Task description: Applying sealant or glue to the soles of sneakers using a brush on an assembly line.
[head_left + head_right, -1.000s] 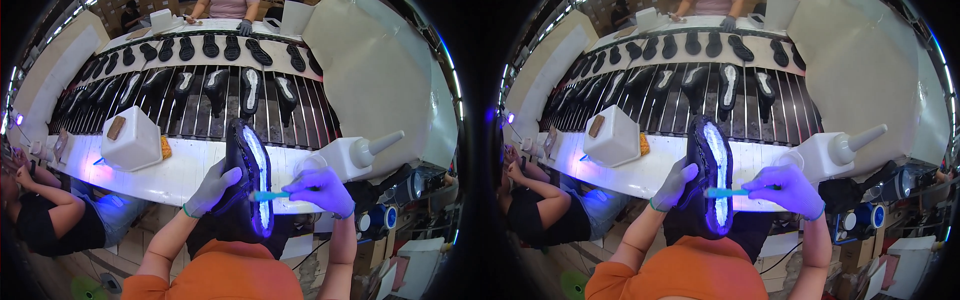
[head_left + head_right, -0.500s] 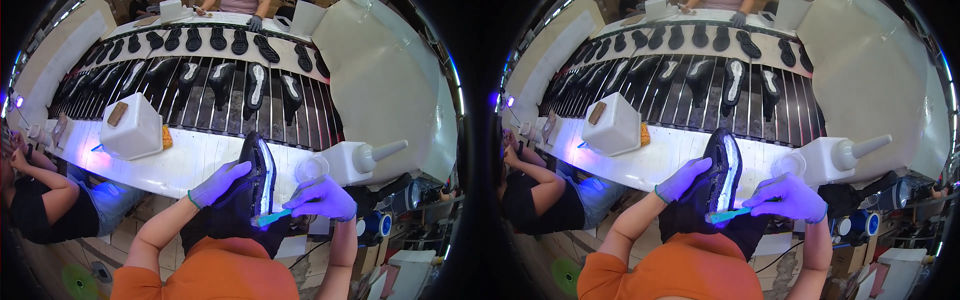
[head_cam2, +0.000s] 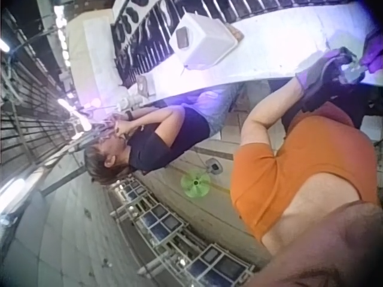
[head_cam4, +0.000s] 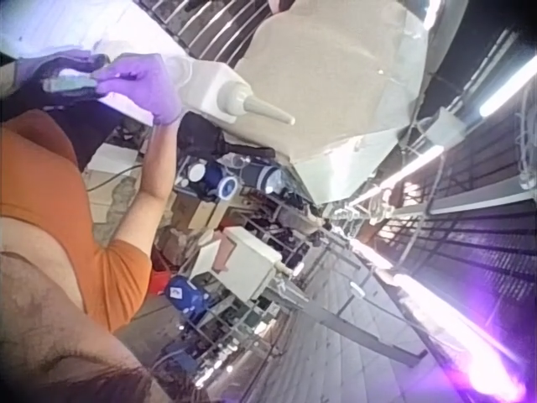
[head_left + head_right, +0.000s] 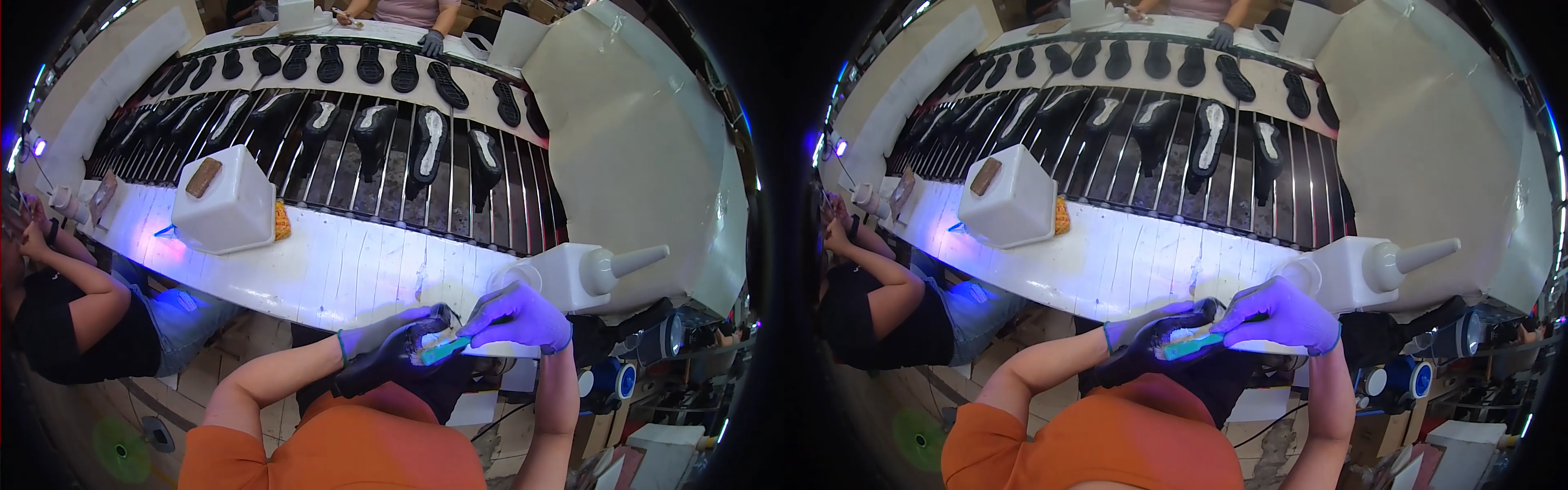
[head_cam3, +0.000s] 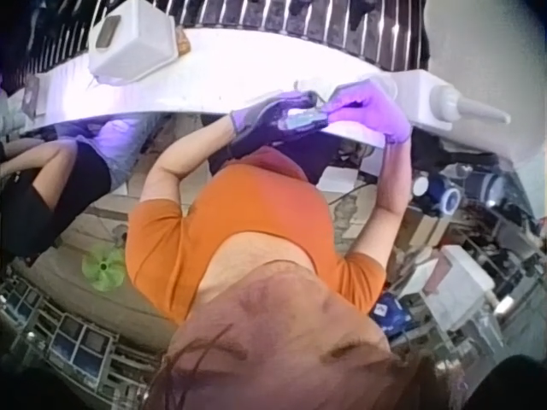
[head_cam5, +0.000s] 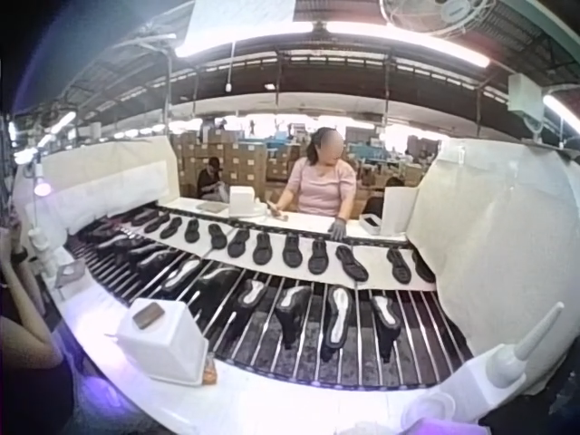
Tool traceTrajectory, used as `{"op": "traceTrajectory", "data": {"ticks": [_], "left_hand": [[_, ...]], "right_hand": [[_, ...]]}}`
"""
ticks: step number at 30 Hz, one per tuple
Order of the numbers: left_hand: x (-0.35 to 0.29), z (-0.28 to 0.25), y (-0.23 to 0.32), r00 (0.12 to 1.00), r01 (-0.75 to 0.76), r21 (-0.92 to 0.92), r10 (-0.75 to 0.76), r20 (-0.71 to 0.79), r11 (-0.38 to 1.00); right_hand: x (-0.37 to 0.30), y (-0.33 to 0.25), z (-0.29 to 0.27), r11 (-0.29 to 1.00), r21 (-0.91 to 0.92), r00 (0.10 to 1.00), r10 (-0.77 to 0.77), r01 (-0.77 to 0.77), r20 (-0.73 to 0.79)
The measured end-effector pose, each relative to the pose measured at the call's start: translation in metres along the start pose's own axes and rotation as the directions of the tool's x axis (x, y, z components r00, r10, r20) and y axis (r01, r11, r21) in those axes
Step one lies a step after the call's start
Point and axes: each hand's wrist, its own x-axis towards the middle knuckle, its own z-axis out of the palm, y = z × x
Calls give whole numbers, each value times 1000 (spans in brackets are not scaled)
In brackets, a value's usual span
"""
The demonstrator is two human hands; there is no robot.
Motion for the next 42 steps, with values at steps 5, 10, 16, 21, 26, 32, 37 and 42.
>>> {"op": "traceTrajectory", "data": {"ticks": [5, 10, 16, 21, 26, 32, 37, 42], "left_hand": [[-24, 22, -10, 985, -168, 651, 107, 132, 740], [-35, 34, -11, 987, -152, 526, 103, 122, 837], [-35, 32, -11, 982, -159, 401, 104, 155, 902], [-27, 32, -11, 931, -266, 223, 190, 312, 938], [-10, 52, 4, 664, -686, 726, 451, 597, 50], [28, -11, -3, 948, -171, -34, 174, 266, 985], [28, -9, 7, 981, -181, 63, 176, 80, 981], [33, -13, 2, 972, -198, 71, 187, 139, 978]], "right_hand": [[5, 0, -2, 999, 43, 1000, 25, -24, -13], [10, 1, -9, 999, 24, 997, 20, -21, 68], [-6, 10, -14, 999, 45, 999, 3, -5, 42], [-10, 5, -1, 998, 0, 994, -62, 62, -88], [-16, -10, 5, 997, -62, 986, -45, 35, -161], [-18, -18, 8, 990, -132, 969, -88, 58, -231], [-18, -17, 6, 988, -146, 953, -1, -46, -302], [-12, -4, 0, 995, -90, 972, -66, 47, -225]]}}
